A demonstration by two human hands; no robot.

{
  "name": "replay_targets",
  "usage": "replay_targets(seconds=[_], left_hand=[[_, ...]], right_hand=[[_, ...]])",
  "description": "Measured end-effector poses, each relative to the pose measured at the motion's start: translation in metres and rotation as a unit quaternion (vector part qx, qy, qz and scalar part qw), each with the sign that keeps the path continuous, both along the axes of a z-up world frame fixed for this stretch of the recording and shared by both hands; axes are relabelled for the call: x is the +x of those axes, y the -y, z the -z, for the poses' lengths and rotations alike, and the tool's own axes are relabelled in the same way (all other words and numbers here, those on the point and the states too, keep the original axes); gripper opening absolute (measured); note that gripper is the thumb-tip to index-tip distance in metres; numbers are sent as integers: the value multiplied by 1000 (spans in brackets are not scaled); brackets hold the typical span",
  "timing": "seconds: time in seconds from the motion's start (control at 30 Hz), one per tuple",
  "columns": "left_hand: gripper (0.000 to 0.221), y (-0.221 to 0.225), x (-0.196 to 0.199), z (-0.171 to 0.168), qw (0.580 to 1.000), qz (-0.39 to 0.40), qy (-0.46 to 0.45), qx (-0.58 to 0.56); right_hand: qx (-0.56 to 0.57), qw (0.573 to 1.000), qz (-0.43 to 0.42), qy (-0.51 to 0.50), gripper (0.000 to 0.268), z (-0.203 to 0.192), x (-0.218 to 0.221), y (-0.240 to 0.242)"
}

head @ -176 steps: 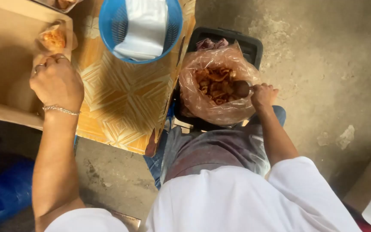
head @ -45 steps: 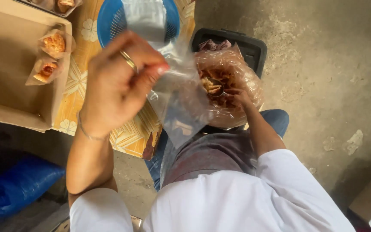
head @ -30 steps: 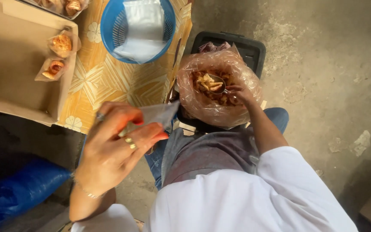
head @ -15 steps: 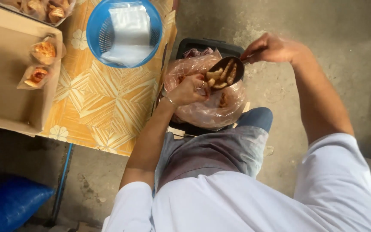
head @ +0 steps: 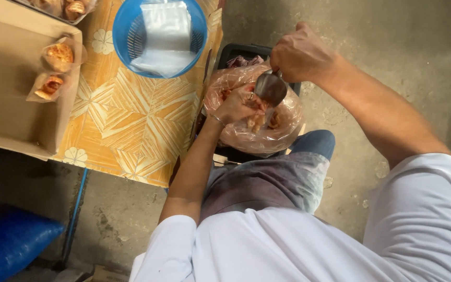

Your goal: Filling small plastic bags with snacks using a scoop and placing them into a cardboard box.

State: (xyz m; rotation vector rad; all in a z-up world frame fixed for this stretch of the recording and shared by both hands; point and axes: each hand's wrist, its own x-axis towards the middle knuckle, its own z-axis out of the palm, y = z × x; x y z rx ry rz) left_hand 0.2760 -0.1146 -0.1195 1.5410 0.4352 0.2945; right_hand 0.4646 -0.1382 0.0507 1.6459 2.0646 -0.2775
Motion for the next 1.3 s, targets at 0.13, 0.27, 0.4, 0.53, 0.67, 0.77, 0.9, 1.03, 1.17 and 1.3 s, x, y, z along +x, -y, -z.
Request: replay_targets(seconds=[0.13, 0.27, 0.4, 0.53, 0.67, 0.77, 0.9, 1.03, 1.17, 1.3], left_hand=[[17, 1, -1, 4, 998, -20, -4, 56], [20, 5, -11, 25, 990, -75, -97, 65], [18, 8, -22, 81, 983, -166, -3, 82], [19, -5, -23, 89, 975, -185, 10, 122], [15, -4, -20, 97, 976, -175, -17, 127], [17, -6, -16, 81, 978, -142, -1, 153], [19, -10, -12, 41, 991, -102, 55, 68], [107, -11, -5, 29, 979, -157, 129, -33], [127, 16, -2, 59, 961, -187, 98, -180], [74, 30, -20, 103, 961, -239, 81, -111]], right_hand=[[67, 995, -57, 50, 17, 1, -6, 8], [45, 991, 18, 126, 15, -5, 16, 30], [60, 976, 208, 22, 16, 111, 66, 55], [-4, 929, 345, -133, 26, 327, 84, 91], [70, 872, 320, -364, 50, 321, 43, 106], [251, 797, 157, -526, 63, 216, 17, 85], [252, 833, 24, -492, 38, 171, 13, 50], [263, 831, 46, -488, 11, 175, 11, 28], [260, 798, 109, -533, 13, 175, 0, 20], [228, 716, 172, -637, 19, 159, -5, 31]])
